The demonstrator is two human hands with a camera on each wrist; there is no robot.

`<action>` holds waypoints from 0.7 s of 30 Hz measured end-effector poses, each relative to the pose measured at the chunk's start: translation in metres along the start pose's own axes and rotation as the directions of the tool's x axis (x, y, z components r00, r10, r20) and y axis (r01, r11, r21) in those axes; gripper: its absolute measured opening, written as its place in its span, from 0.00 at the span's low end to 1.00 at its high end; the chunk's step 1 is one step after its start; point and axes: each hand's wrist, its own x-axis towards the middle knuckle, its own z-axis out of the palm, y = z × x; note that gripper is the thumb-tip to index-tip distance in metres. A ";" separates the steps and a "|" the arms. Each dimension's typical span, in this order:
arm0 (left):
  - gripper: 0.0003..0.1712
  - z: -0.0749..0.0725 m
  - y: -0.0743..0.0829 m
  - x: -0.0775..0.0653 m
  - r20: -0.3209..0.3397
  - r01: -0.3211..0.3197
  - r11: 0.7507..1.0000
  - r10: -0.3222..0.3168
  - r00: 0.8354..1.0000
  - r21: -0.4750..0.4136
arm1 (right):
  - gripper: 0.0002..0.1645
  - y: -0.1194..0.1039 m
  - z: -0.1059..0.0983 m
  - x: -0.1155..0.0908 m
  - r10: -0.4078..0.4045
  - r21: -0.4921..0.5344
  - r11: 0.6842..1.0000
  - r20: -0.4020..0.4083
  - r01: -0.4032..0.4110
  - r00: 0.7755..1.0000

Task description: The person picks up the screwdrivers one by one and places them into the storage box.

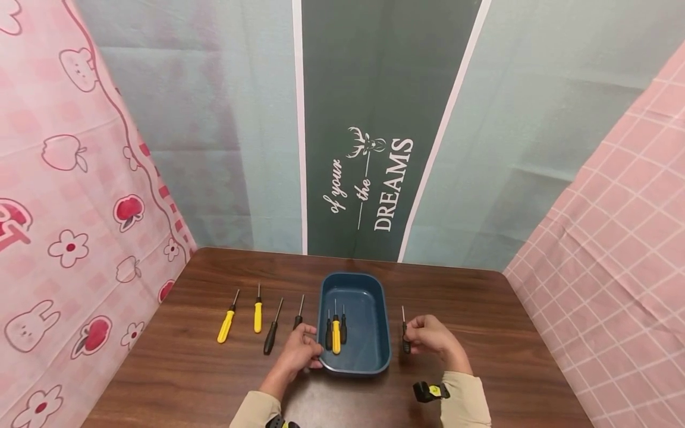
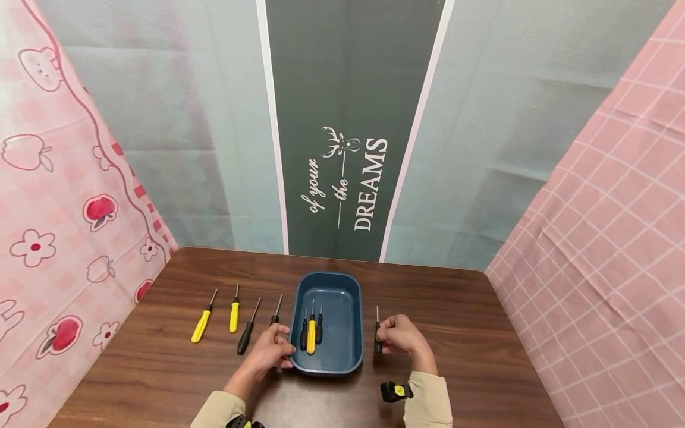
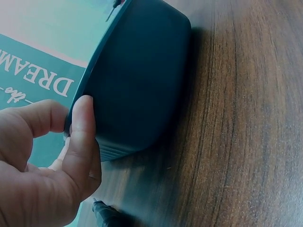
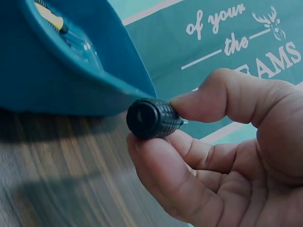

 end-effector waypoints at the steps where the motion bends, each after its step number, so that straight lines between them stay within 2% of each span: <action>1: 0.23 0.000 -0.001 0.000 -0.003 0.000 1.000 0.000 1.000 0.000 | 0.09 -0.001 0.002 0.001 -0.007 0.002 1.000 0.005 0.006 1.000; 7: 0.22 0.001 0.000 0.000 -0.006 -0.006 1.000 0.006 1.000 -0.006 | 0.08 -0.011 0.013 0.006 -0.028 -0.016 0.999 0.010 0.028 1.000; 14: 0.22 0.001 -0.001 0.000 -0.001 -0.010 1.000 0.010 1.000 -0.014 | 0.07 -0.021 0.027 0.013 -0.044 -0.088 0.995 0.013 0.045 0.999; 21: 0.22 0.002 0.004 -0.004 0.007 -0.007 1.000 0.008 1.000 -0.023 | 0.06 -0.030 0.040 0.021 -0.022 -0.115 0.993 0.018 0.024 1.000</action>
